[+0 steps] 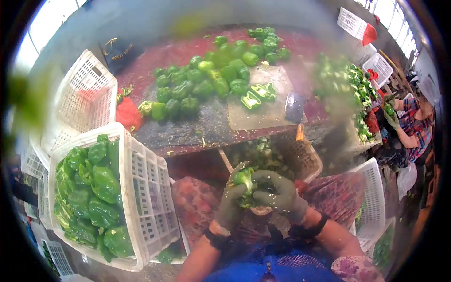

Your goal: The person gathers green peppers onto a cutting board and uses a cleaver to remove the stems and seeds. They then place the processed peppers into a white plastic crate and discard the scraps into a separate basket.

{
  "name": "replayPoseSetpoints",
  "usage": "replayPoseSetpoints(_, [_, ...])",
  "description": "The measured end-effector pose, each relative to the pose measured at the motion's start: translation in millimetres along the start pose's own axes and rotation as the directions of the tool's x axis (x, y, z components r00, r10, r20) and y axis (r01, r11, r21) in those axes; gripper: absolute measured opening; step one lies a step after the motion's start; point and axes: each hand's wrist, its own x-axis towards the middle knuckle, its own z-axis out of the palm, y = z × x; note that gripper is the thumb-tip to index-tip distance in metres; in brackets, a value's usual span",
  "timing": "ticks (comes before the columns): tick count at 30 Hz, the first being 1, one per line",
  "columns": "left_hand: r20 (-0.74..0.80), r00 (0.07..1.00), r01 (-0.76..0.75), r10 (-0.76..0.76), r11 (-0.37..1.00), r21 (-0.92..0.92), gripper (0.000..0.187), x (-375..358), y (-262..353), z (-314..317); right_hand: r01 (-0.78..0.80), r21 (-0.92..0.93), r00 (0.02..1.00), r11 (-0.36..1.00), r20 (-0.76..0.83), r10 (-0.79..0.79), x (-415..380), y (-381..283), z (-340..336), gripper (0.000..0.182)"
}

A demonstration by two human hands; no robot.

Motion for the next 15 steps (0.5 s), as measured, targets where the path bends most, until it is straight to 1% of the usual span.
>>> replayPoseSetpoints(3, [-0.023, 1.0, 0.018, -0.017, 0.999, 0.038, 0.061, 0.1, 2.3, 4.2, -0.055, -0.006, 0.995, 0.998, 0.083, 0.055, 3.3, -17.0, 5.3, 0.05])
replayPoseSetpoints(4, [-0.036, 0.997, 0.068, -0.067, 0.997, 0.023, 0.059, -2.6, 6.0, 8.4, -0.075, -0.022, 0.993, 0.997, 0.091, 0.077, 6.0, -20.2, 7.9, 0.047])
replayPoseSetpoints(7, [-0.05, 0.996, 0.077, -0.072, 0.991, 0.111, 0.056, -6.3, 10.6, 14.5, -0.156, 0.19, 0.983, 0.969, 0.123, 0.134, 5.0, -19.1, 12.9, 0.041])
replayPoseSetpoints(8, [-0.045, 0.995, 0.088, -0.085, 0.993, 0.082, 0.057, -2.2, 9.2, 10.3, -0.11, 0.183, 0.992, 0.977, 0.086, 0.095, 4.5, -13.3, 15.3, 0.035])
replayPoseSetpoints(9, [-0.025, 0.999, 0.035, -0.034, 0.999, 0.038, 0.053, -1.7, 2.9, 6.9, -0.122, 0.201, 0.99, 0.972, 0.088, 0.106, 3.8, -11.6, 15.5, 0.034])
replayPoseSetpoints(11, [-0.067, 0.998, 0.026, -0.021, 0.997, 0.071, 0.05, -3.7, -3.6, 3.7, -0.143, 0.236, 0.988, 0.961, 0.092, 0.124, 3.1, -9.8, 13.3, 0.034])
replayPoseSetpoints(12, [-0.056, 0.998, 0.028, -0.021, 0.992, 0.12, 0.056, -2.5, -3.9, 2.7, -0.149, 0.244, 0.987, 0.958, 0.098, 0.128, 5.3, -12.1, 13.5, 0.034])
replayPoseSetpoints(15, [-0.074, 0.997, 0.022, -0.013, 0.992, 0.128, 0.057, -1.8, -1.3, 6.0, -0.293, 0.373, 0.956, 0.88, 0.103, 0.275, 2.7, -24.8, 10.7, 0.033])
